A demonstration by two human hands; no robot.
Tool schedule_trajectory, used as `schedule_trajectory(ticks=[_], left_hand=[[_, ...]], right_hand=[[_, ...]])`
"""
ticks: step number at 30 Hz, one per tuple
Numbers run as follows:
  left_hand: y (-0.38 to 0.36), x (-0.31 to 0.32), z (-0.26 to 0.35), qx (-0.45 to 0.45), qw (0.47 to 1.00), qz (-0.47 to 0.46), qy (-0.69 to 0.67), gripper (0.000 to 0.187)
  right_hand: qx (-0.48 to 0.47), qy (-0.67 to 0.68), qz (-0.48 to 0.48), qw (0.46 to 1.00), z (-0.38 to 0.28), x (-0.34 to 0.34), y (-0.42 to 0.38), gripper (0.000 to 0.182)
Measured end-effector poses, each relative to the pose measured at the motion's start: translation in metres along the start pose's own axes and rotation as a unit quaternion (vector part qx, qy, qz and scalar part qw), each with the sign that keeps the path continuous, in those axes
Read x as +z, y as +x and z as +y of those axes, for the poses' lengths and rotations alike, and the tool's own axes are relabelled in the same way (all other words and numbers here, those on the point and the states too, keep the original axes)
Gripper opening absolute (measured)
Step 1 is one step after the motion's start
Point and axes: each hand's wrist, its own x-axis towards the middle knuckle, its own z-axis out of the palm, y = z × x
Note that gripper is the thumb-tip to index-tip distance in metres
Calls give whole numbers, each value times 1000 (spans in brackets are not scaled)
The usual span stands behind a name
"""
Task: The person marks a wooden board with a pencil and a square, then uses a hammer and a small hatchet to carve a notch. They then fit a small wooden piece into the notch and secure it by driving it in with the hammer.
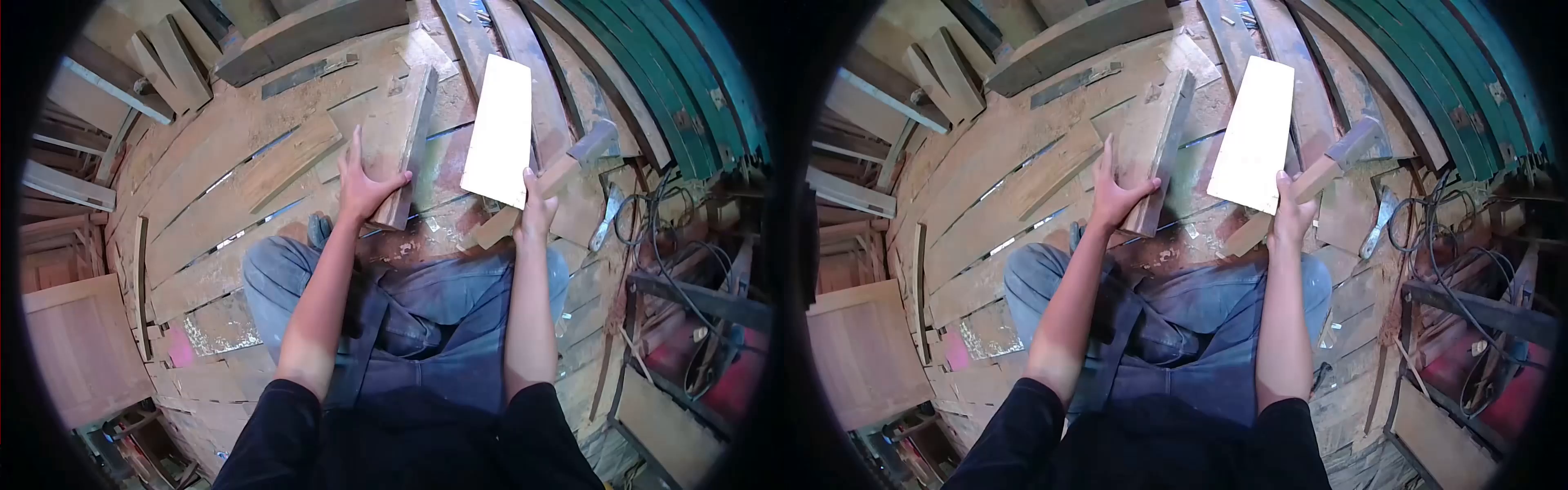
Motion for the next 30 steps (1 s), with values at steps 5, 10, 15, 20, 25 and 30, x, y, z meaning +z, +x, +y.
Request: schedule_trajectory(ticks=[5,10,15,20,25,30], left_hand=[[-17,25,8,-96,981,41,163,130],[-56,67,1,-116,953,60,275,126],[-71,91,3,-136,945,78,286,126],[-90,92,4,-96,953,55,283,128],[-74,57,-16,-137,978,-48,150,115],[-29,-35,-50,33,986,-64,150,83]], right_hand=[[-2,0,14,1000,-3,3,1,20],[-8,-14,-15,1000,5,0,-1,23],[-14,-48,-55,997,5,8,-14,27],[44,-29,-94,994,12,30,-38,27],[67,-45,-134,988,36,34,-57,24],[55,-164,-166,971,55,38,-71,30]])
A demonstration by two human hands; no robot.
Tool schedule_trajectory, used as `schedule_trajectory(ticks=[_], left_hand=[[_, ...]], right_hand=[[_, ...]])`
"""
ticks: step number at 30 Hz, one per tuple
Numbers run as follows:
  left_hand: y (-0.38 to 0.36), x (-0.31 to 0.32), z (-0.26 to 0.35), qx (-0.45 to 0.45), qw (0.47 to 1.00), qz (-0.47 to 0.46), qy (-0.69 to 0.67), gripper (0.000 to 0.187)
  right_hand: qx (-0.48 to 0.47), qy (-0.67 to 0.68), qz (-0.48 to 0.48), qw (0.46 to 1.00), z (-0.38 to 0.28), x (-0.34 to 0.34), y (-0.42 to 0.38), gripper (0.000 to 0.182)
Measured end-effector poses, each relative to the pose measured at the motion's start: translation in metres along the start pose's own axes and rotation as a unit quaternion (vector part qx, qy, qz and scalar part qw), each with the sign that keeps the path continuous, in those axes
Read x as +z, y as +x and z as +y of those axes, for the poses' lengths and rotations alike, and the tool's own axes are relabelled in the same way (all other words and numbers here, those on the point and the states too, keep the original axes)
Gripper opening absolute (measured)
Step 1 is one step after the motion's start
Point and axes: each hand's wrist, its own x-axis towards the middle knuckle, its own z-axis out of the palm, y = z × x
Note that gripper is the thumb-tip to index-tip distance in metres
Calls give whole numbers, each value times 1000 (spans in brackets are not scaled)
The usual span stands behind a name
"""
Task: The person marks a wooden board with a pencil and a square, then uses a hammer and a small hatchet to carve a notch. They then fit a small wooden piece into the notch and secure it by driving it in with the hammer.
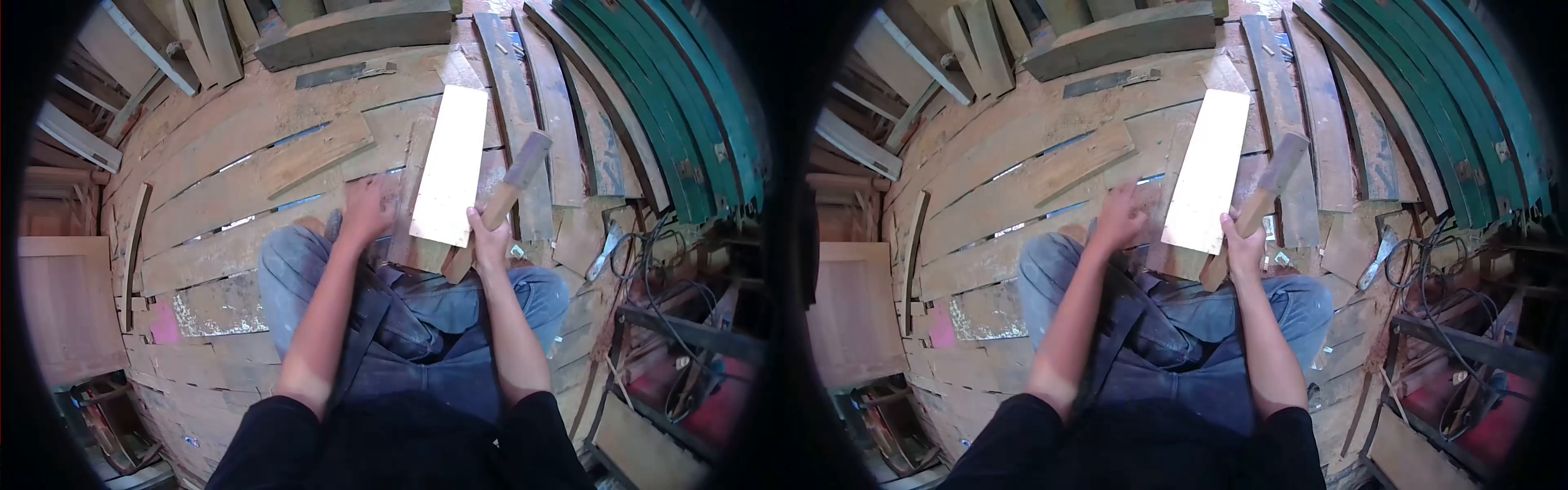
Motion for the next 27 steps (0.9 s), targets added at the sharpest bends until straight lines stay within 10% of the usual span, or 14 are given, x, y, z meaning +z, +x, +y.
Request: schedule_trajectory(ticks=[9,21,27], left_hand=[[-6,61,0,31,970,45,-239,68],[-26,27,10,-30,984,-176,8,55],[-7,-1,12,15,991,48,-124,54]], right_hand=[[23,-123,-86,988,2,9,-6,32],[-152,-308,-11,939,3,-5,19,31],[-141,-494,-78,854,-105,-19,21,37]])
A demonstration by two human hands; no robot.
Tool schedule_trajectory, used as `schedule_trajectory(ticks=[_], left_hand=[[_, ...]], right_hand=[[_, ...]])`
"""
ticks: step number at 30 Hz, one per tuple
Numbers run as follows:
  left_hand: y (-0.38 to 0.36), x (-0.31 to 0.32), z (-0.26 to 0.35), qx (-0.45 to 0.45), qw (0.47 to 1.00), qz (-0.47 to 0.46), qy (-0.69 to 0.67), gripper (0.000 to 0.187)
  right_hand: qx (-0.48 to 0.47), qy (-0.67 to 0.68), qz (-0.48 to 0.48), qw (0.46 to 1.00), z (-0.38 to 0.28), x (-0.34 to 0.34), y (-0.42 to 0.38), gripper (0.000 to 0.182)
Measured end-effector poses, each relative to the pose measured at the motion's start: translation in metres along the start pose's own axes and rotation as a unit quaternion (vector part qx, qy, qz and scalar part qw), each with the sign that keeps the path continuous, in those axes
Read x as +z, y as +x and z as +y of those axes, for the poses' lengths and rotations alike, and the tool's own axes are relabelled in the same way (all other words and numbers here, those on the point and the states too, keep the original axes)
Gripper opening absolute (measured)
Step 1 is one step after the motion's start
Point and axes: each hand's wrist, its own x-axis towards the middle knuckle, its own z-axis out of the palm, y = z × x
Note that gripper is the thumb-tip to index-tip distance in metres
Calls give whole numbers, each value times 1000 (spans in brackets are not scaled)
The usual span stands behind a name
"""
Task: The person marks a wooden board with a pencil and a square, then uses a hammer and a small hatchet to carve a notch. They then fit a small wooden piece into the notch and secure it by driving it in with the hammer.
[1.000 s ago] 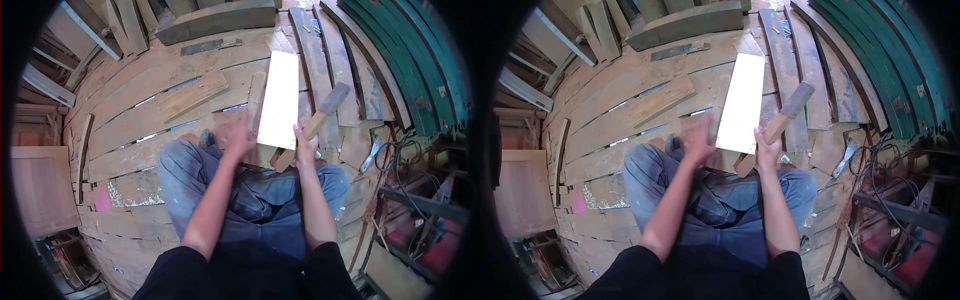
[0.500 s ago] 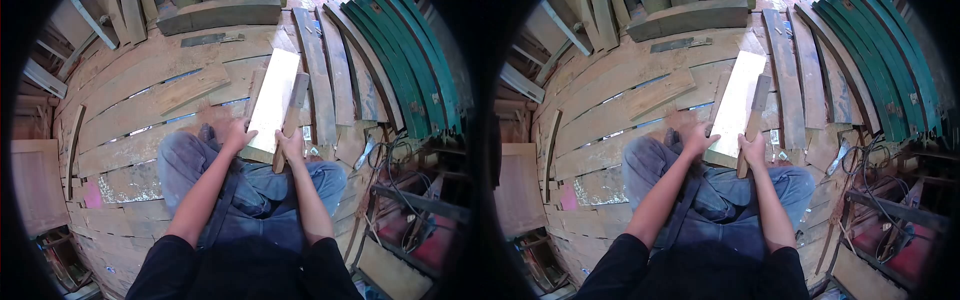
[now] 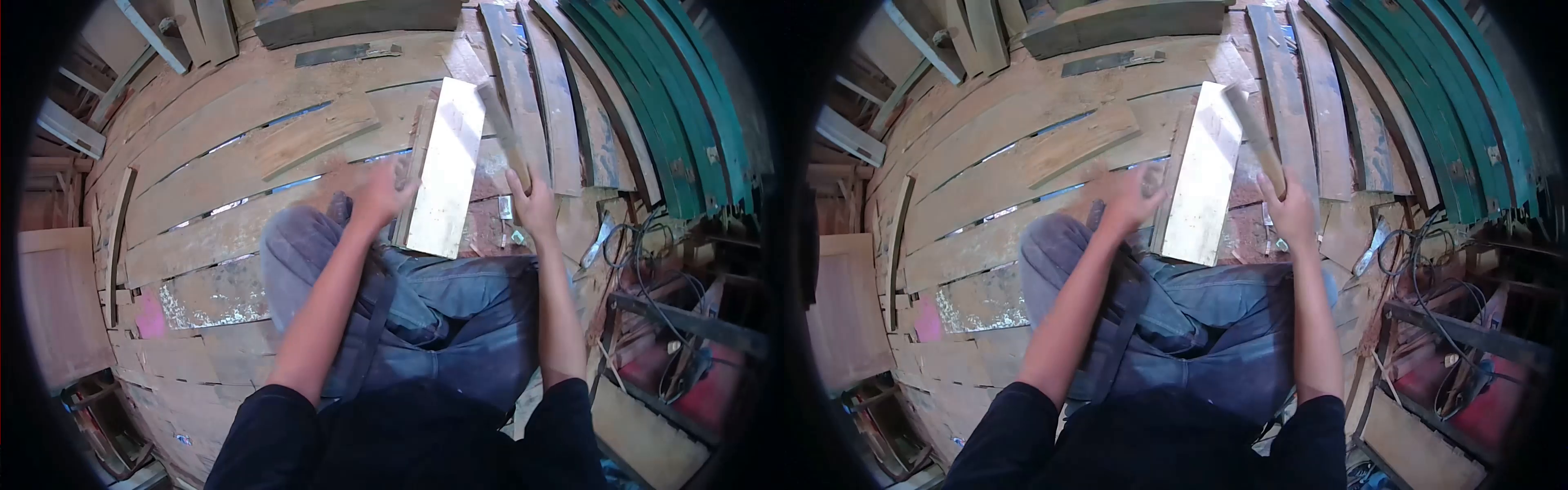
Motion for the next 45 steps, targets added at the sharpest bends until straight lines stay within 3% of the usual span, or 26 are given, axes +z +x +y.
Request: schedule_trajectory(ticks=[2,3,6,9,12,15,19,24,27,30,31,35,38,42,45], left_hand=[[19,-25,31,-22,995,-30,-97,48],[27,-31,36,-35,988,-44,-144,46],[48,-15,33,52,986,5,-156,46],[66,16,15,50,998,0,-24,52],[60,39,9,-54,993,-88,59,60],[59,54,-6,-102,991,-83,39,67],[59,57,-9,-92,994,-52,20,69],[55,59,-14,-123,992,-10,-21,74],[48,67,-28,-106,991,63,-50,63],[23,80,-44,-162,900,147,-377,49],[11,83,-48,-141,947,163,-236,40],[-42,103,-14,-187,972,142,17,43],[-46,98,0,-144,975,141,96,45],[-43,97,-3,-105,983,121,91,54],[-43,100,-3,-137,979,95,119,55]], right_hand=[[-18,-103,-64,992,20,-3,-2,40],[-78,-117,-59,988,24,-1,-7,39],[-188,-163,-55,967,50,17,-8,37],[-196,-171,-91,961,55,29,-3,42],[-204,-141,-84,965,59,35,0,46],[-251,-132,-35,958,42,34,3,49],[-341,-147,23,928,-2,44,12,51],[-323,-119,-33,938,-30,85,33,44],[-303,-56,-55,950,-26,98,35,41],[-301,-9,-31,953,-21,105,28,40],[-305,0,-14,952,-22,106,27,41],[-338,-76,-10,938,-22,107,30,39],[-381,-156,-8,911,-20,111,33,38],[-385,-177,-11,906,-22,115,43,40],[-363,-184,14,913,-25,123,62,42]])
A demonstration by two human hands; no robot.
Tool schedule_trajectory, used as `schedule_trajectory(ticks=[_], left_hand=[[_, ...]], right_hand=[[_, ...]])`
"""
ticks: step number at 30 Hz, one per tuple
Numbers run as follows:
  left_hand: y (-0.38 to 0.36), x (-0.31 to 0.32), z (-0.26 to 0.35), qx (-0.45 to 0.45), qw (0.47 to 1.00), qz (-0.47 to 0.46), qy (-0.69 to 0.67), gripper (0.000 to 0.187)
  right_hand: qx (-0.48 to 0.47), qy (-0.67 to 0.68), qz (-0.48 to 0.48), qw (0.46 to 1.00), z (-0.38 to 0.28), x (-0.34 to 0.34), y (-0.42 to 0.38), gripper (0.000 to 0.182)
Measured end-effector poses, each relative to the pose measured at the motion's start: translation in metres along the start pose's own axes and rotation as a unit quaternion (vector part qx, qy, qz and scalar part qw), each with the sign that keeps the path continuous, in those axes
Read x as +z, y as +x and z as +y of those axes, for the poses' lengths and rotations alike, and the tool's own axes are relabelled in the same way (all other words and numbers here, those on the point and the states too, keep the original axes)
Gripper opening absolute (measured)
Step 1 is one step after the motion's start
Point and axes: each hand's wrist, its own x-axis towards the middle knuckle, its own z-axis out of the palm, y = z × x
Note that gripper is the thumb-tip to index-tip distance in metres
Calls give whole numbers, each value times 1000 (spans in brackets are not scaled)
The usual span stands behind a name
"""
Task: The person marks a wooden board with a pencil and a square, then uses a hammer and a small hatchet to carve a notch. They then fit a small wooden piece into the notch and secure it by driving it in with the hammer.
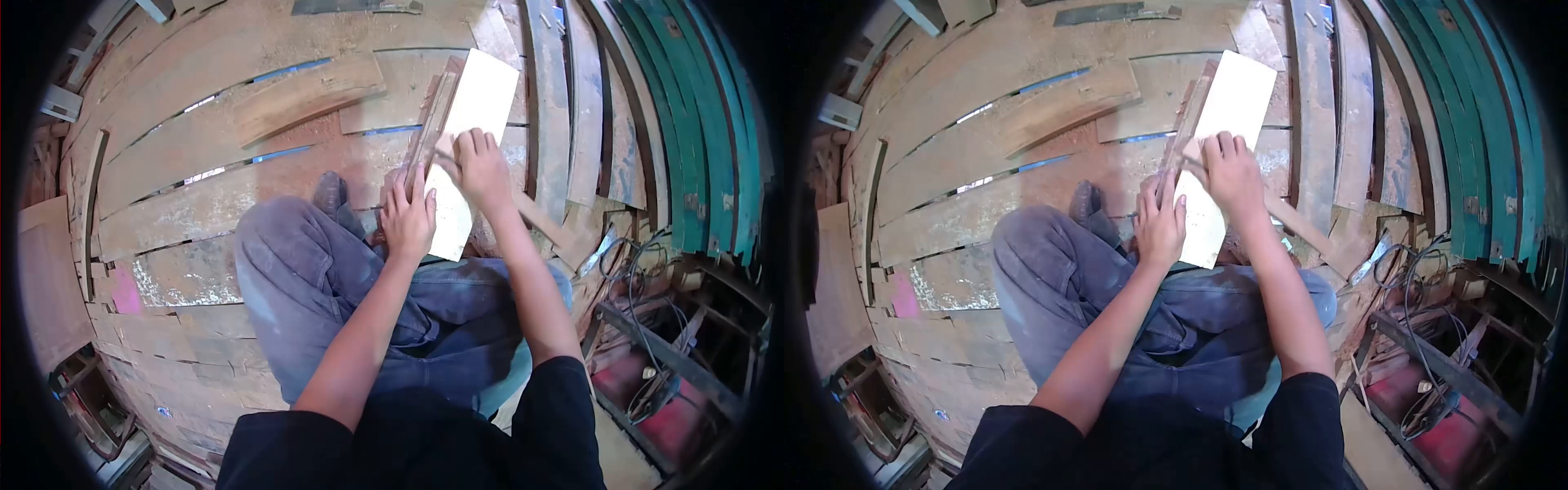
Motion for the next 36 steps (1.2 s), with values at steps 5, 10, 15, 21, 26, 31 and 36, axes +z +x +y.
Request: schedule_trajectory(ticks=[5,10,15,21,26,31,36], left_hand=[[0,-2,2,-10,999,-27,16,54],[-1,0,2,-1,1000,-17,10,54],[-1,-2,2,10,1000,1,10,53],[-4,-2,4,12,1000,17,23,50],[-2,2,-1,9,1000,18,6,52],[-4,0,1,1,1000,1,8,52],[-2,0,0,14,1000,24,-2,52]], right_hand=[[76,-89,36,993,24,23,41,47],[87,-53,71,992,18,16,38,43],[89,39,100,990,16,-2,17,36],[103,27,113,988,30,-5,11,38],[88,39,86,992,33,-4,4,50],[149,25,90,984,37,-4,46,45],[247,19,81,965,18,20,49,45]])
